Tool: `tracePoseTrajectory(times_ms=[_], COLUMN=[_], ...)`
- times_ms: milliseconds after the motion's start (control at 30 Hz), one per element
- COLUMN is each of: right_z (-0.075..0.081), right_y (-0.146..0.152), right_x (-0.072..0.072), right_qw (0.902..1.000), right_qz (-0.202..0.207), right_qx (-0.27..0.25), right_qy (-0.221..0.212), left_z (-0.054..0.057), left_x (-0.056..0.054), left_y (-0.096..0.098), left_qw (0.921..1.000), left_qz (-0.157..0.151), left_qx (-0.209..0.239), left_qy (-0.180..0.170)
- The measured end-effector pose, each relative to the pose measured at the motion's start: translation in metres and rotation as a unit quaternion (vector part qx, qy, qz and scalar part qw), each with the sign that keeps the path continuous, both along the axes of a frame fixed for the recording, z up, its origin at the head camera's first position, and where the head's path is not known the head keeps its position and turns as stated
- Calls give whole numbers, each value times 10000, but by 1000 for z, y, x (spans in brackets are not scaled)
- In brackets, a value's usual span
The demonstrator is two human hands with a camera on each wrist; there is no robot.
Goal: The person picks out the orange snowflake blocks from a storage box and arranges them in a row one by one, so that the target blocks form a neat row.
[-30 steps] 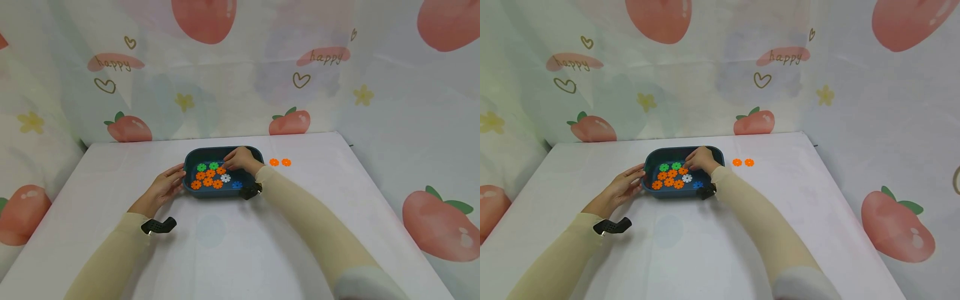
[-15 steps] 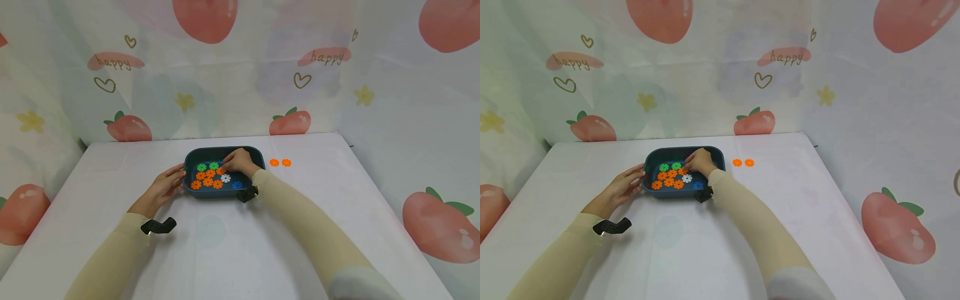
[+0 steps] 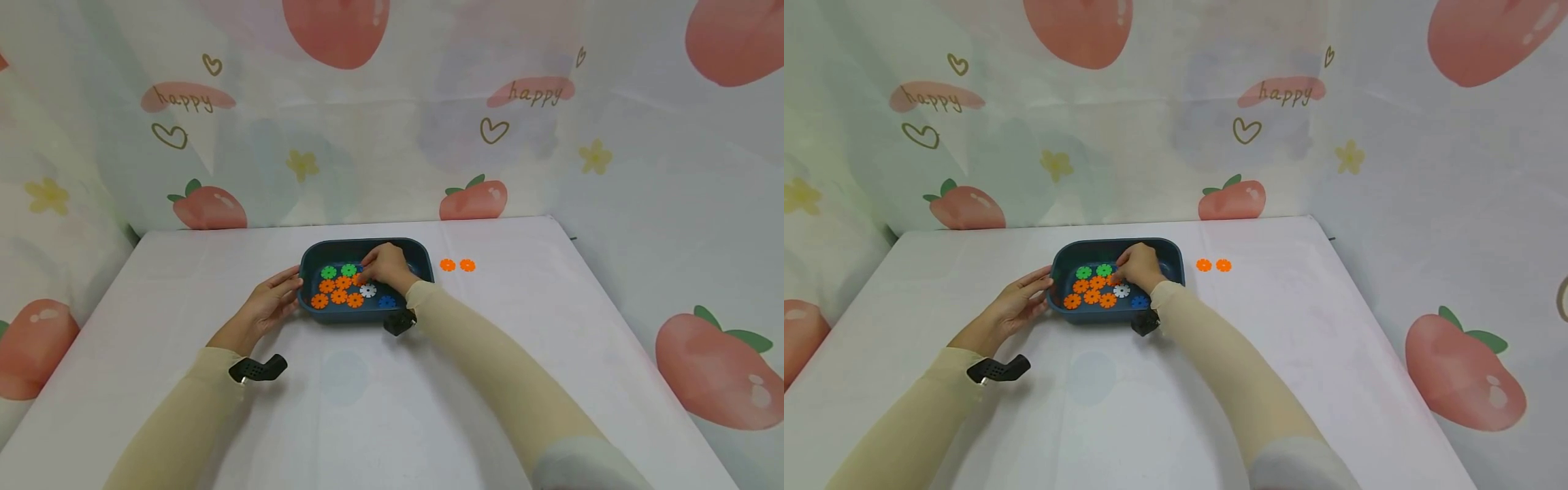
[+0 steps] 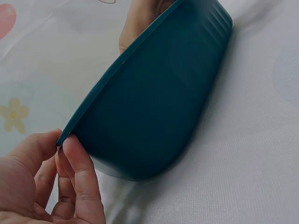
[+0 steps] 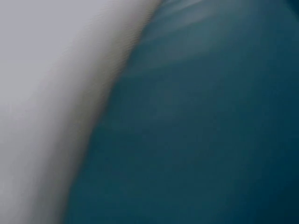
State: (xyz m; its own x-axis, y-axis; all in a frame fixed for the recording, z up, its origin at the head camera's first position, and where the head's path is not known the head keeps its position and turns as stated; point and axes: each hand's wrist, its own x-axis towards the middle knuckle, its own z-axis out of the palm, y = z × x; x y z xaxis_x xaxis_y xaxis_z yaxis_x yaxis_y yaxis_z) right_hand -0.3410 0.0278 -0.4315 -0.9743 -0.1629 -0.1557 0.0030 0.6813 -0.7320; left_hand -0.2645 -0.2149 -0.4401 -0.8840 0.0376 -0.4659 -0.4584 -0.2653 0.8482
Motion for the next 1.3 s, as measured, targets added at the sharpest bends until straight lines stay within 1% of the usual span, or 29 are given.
tracePoseTrajectory(times_ms=[133, 233, 433, 667, 833, 1067, 1300], right_z=[-1, -1, 0, -2, -2, -4, -2], right_y=[-2, -2, -2, -2, -3, -5, -6], right_x=[4, 6, 6, 4, 6, 8, 13], right_qw=[9995, 9991, 9995, 9997, 9995, 9990, 9983], right_qz=[83, 97, -18, 24, 95, 172, 267], right_qx=[93, 85, 27, -65, -67, -94, -125], right_qy=[281, 393, 314, 229, 310, 408, 511], left_z=[0, 0, -1, -1, 0, 0, -1], left_x=[0, 0, -1, -3, -3, -1, -1], left_y=[0, 0, 0, 0, 1, 1, 0], left_qw=[10000, 10000, 10000, 10000, 10000, 10000, 10000], left_qz=[6, -1, 15, 60, 66, 53, 40], left_qx=[1, -8, 14, 40, -12, 42, 6], left_qy=[-2, 3, -18, -24, -28, -7, 8])
